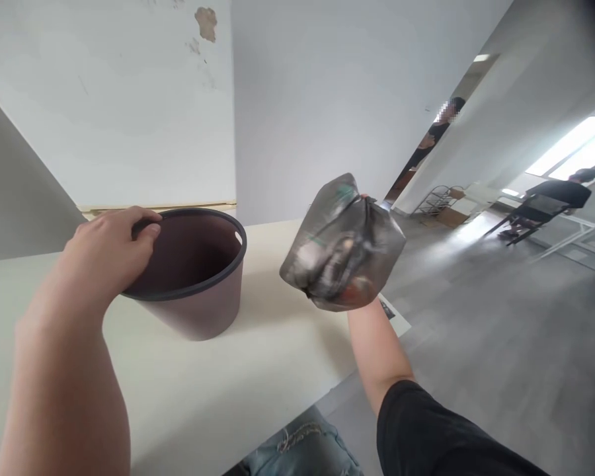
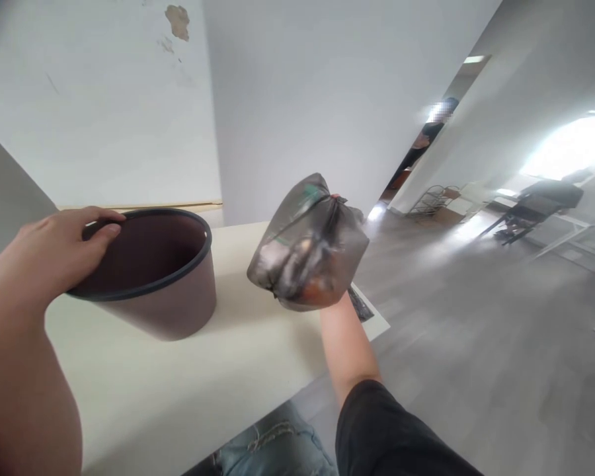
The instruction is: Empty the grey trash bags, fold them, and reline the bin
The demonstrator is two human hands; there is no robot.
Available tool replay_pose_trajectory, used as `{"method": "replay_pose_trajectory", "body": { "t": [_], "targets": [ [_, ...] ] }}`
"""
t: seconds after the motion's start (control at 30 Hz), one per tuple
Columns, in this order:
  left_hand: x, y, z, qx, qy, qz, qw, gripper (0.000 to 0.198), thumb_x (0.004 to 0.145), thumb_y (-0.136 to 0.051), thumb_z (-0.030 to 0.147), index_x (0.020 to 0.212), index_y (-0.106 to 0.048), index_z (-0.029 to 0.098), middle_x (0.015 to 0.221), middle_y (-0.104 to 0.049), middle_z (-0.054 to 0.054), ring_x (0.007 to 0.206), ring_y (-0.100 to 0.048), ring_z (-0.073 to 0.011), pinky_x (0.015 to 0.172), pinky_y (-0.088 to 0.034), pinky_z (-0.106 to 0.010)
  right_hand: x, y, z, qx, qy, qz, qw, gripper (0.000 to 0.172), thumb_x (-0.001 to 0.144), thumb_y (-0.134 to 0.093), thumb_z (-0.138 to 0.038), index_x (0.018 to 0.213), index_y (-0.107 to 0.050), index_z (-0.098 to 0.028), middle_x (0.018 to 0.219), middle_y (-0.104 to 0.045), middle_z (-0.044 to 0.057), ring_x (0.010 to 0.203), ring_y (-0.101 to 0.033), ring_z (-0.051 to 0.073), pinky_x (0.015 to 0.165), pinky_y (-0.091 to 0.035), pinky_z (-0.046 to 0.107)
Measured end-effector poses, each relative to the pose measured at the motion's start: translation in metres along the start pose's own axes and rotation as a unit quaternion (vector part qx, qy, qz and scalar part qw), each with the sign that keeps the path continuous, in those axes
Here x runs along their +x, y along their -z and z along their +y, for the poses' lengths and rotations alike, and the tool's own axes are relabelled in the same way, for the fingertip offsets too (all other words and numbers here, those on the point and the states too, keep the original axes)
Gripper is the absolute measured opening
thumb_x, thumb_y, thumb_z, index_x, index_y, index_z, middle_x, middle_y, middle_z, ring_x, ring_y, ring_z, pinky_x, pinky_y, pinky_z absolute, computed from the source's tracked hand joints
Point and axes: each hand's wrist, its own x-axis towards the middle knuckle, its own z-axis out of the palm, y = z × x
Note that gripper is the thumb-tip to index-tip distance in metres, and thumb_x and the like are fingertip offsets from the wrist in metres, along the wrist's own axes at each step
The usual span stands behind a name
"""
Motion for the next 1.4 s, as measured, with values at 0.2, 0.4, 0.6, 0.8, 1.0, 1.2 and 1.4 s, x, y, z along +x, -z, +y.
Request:
{"method": "replay_pose_trajectory", "body": {
  "t": [0.2, 0.4, 0.6, 0.8, 1.0, 1.2, 1.4],
  "targets": [
    [-0.002, 0.001, 0.003, -0.001, -0.011, -0.004, 1.000, 0.043, 0.103, -0.048, 0.039, 0.137, -0.072, 0.029, 0.132, -0.072, -0.011, 0.132, -0.057, -0.0473, 0.109, -0.047, -0.068, 0.053, 0.061, 0.009, -0.249, 0.053, 0.179, 0.950, 0.054, 0.081, -0.054, -0.076, 0.056, -0.043, -0.029, 0.069, -0.061, 0.003, 0.110, -0.062, 0.025, 0.093, -0.049, 0.039],
    [0.002, -0.001, 0.001, -0.001, 0.004, -0.004, 1.000, 0.041, 0.100, -0.056, 0.043, 0.135, -0.073, 0.033, 0.127, -0.072, -0.009, 0.132, -0.057, -0.0449, 0.115, -0.043, -0.068, 0.066, 0.117, 0.007, -0.061, 0.184, 0.336, 0.922, 0.017, 0.078, -0.069, -0.029, 0.071, -0.053, -0.026, 0.072, -0.064, -0.004, 0.085, -0.066, 0.016, 0.098, -0.057, 0.029],
    [0.003, -0.002, -0.002, 0.002, 0.009, -0.018, 1.000, 0.048, 0.100, -0.055, 0.055, 0.141, -0.069, 0.033, 0.132, -0.070, -0.008, 0.134, -0.054, -0.0442, 0.117, -0.041, -0.068, -0.001, 0.128, -0.009, -0.114, 0.059, 0.316, 0.940, 0.009, 0.079, -0.074, -0.030, 0.081, -0.066, -0.025, 0.077, -0.071, -0.001, 0.081, -0.071, 0.020, 0.087, -0.063, 0.031],
    [0.002, -0.001, -0.002, 0.023, 0.012, -0.011, 1.000, 0.047, 0.102, -0.051, 0.053, 0.143, -0.067, 0.036, 0.131, -0.070, -0.010, 0.133, -0.055, -0.0439, 0.110, -0.047, -0.067, -0.040, 0.154, -0.007, -0.215, -0.109, 0.405, 0.882, 0.019, 0.085, -0.064, -0.041, 0.072, -0.063, -0.028, 0.071, -0.072, 0.007, 0.085, -0.074, 0.029, 0.081, -0.065, 0.040],
    [0.002, 0.000, 0.002, 0.029, 0.005, -0.009, 1.000, 0.049, 0.102, -0.049, 0.051, 0.143, -0.068, 0.032, 0.131, -0.071, -0.011, 0.133, -0.055, -0.0452, 0.109, -0.047, -0.067, -0.056, 0.179, 0.008, -0.314, -0.161, 0.424, 0.834, 0.011, 0.074, -0.072, -0.031, 0.073, -0.066, -0.022, 0.065, -0.070, 0.008, 0.074, -0.072, 0.030, 0.070, -0.061, 0.040],
    [0.008, -0.003, -0.010, 0.060, -0.020, 0.004, 0.998, 0.050, 0.103, -0.043, 0.050, 0.141, -0.069, 0.032, 0.134, -0.070, -0.009, 0.128, -0.058, -0.0413, 0.108, -0.049, -0.057, -0.073, 0.194, 0.012, -0.427, -0.093, 0.395, 0.808, 0.036, 0.068, -0.078, -0.031, 0.100, -0.076, -0.016, 0.091, -0.080, 0.009, 0.101, -0.074, 0.032, 0.093, -0.059, 0.042],
    [0.018, -0.010, -0.022, 0.082, -0.012, 0.010, 0.997, 0.049, 0.104, -0.036, 0.047, 0.136, -0.071, 0.035, 0.141, -0.068, -0.003, 0.113, -0.063, -0.0340, 0.096, -0.050, -0.045, -0.108, 0.205, -0.003, -0.719, -0.153, 0.203, 0.647, 0.047, 0.071, -0.077, -0.031, 0.117, -0.079, -0.020, 0.128, -0.076, 0.015, 0.127, -0.067, 0.037, 0.115, -0.047, 0.048]
  ]
}}
